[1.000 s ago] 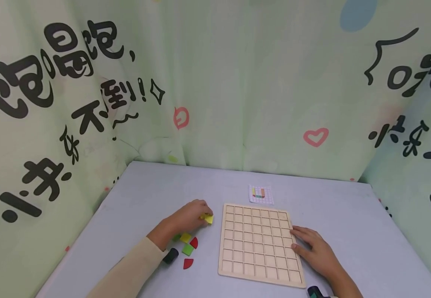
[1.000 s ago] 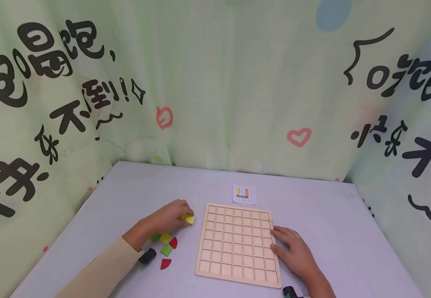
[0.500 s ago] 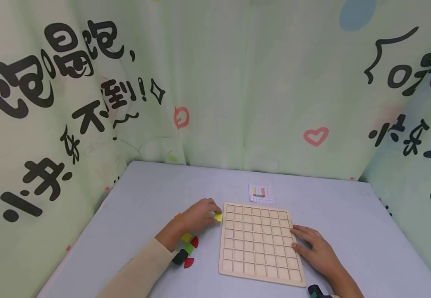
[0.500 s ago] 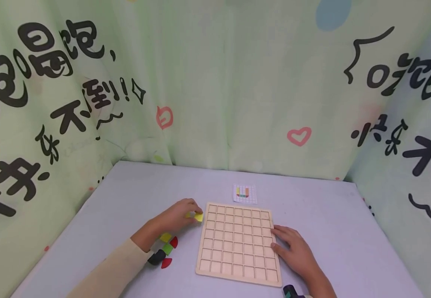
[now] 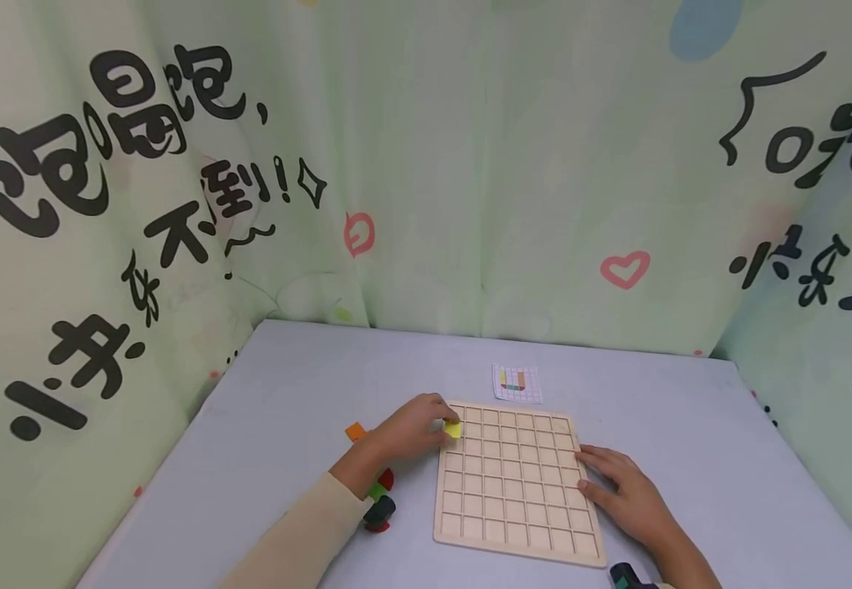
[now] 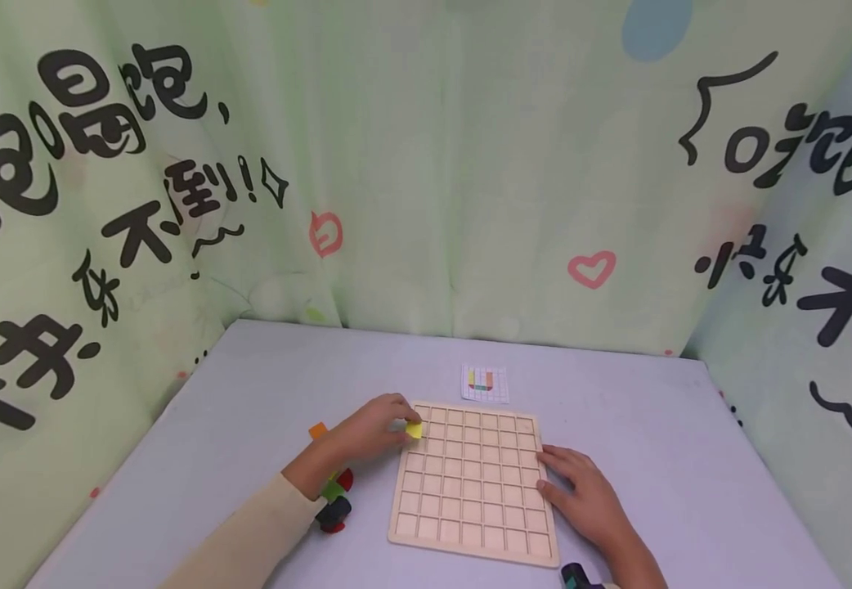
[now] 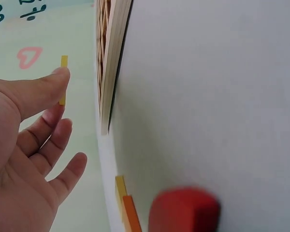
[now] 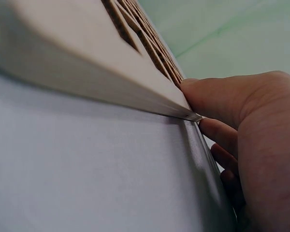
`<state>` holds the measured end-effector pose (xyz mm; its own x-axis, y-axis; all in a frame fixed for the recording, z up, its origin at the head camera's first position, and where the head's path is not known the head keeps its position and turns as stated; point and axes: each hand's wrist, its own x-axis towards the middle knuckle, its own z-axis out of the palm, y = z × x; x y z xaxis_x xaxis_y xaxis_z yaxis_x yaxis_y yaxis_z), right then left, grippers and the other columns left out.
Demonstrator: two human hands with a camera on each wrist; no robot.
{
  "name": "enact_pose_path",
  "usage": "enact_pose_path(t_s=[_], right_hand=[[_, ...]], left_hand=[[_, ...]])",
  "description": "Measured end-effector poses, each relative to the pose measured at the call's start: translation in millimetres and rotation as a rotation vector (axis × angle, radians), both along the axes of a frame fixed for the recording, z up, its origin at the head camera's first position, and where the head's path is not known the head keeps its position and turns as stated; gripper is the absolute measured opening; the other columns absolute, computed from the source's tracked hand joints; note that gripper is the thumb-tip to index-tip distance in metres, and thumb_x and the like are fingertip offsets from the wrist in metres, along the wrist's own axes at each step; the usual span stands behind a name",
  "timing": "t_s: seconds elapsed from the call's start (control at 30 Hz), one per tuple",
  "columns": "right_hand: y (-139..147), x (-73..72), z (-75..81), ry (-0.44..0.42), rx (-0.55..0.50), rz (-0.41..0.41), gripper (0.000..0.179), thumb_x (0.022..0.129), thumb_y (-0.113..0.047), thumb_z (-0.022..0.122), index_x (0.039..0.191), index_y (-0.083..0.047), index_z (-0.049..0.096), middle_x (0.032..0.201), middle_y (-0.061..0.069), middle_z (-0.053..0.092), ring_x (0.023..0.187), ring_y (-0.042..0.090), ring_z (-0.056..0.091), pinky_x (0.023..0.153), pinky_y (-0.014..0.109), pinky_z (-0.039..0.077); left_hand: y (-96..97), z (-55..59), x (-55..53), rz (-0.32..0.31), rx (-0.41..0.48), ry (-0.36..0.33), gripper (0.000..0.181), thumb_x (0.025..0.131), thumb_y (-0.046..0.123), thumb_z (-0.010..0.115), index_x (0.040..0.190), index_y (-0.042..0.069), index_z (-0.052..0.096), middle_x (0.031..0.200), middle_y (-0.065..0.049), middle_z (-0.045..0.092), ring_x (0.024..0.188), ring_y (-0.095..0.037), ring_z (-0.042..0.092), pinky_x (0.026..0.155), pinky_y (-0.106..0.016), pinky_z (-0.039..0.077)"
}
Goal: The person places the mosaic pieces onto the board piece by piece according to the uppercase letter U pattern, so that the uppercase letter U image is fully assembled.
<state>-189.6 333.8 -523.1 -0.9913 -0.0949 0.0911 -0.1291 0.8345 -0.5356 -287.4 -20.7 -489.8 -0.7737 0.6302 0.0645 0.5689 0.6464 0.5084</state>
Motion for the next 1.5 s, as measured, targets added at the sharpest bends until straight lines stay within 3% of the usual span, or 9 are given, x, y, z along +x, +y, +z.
enact_pose_path(t_s=[0.47,0.8,0.93,1.3,1.5], right_hand=[[0,1.1,2.5,0.003,-0.013,-0.002,0.054,0.089,-0.040,0.067,0.131,-0.006,0.062,0.140,0.014,0.050,0.132,0.040,0.037,0.103,0.063,0.026],[0,0.9,0.5,-0.005,-0.002,-0.017,0.053,0.090,-0.039,0.067,0.131,-0.006,0.061,0.141,0.014,0.050,0.133,0.040,0.036,0.103,0.063,0.026],[1,0.1,-1.0,-0.010,-0.002,-0.023,0.054,0.089,-0.039,0.068,0.131,-0.007,0.061,0.141,0.013,0.050,0.133,0.039,0.036,0.104,0.063,0.025],[-1,0.6,0.4,-0.003,0.018,-0.023,0.053,0.089,-0.037,0.068,0.132,-0.006,0.061,0.141,0.013,0.050,0.133,0.040,0.036,0.104,0.062,0.026],[-2,2.6,2.3,-0.004,0.016,-0.020,0.053,0.089,-0.038,0.067,0.132,-0.006,0.061,0.141,0.014,0.050,0.133,0.040,0.036,0.104,0.062,0.025]], left_hand=[[25.5,-3.9,-3.1,0.053,0.025,-0.078,0.027,0.089,0.018,0.073,0.116,0.015,0.071,0.104,0.010,0.058,0.091,-0.008,0.050,0.081,-0.024,0.044],[36.5,-7.8,-7.9,0.039,0.037,-0.053,0.029,0.090,0.017,0.070,0.119,0.014,0.069,0.110,0.007,0.060,0.102,-0.009,0.053,0.090,-0.027,0.044],[39.0,-9.9,-10.1,0.041,0.046,-0.068,0.030,0.090,0.017,0.070,0.120,0.013,0.069,0.109,0.006,0.060,0.101,-0.009,0.053,0.089,-0.026,0.044],[44.3,-12.6,-14.4,0.059,-0.025,-0.004,0.030,0.088,0.020,0.073,0.118,0.014,0.071,0.104,0.007,0.060,0.093,-0.007,0.051,0.084,-0.024,0.044],[44.7,-12.6,-13.7,0.062,-0.040,-0.002,0.031,0.088,0.020,0.074,0.118,0.015,0.071,0.104,0.008,0.061,0.093,-0.008,0.052,0.084,-0.026,0.044]])
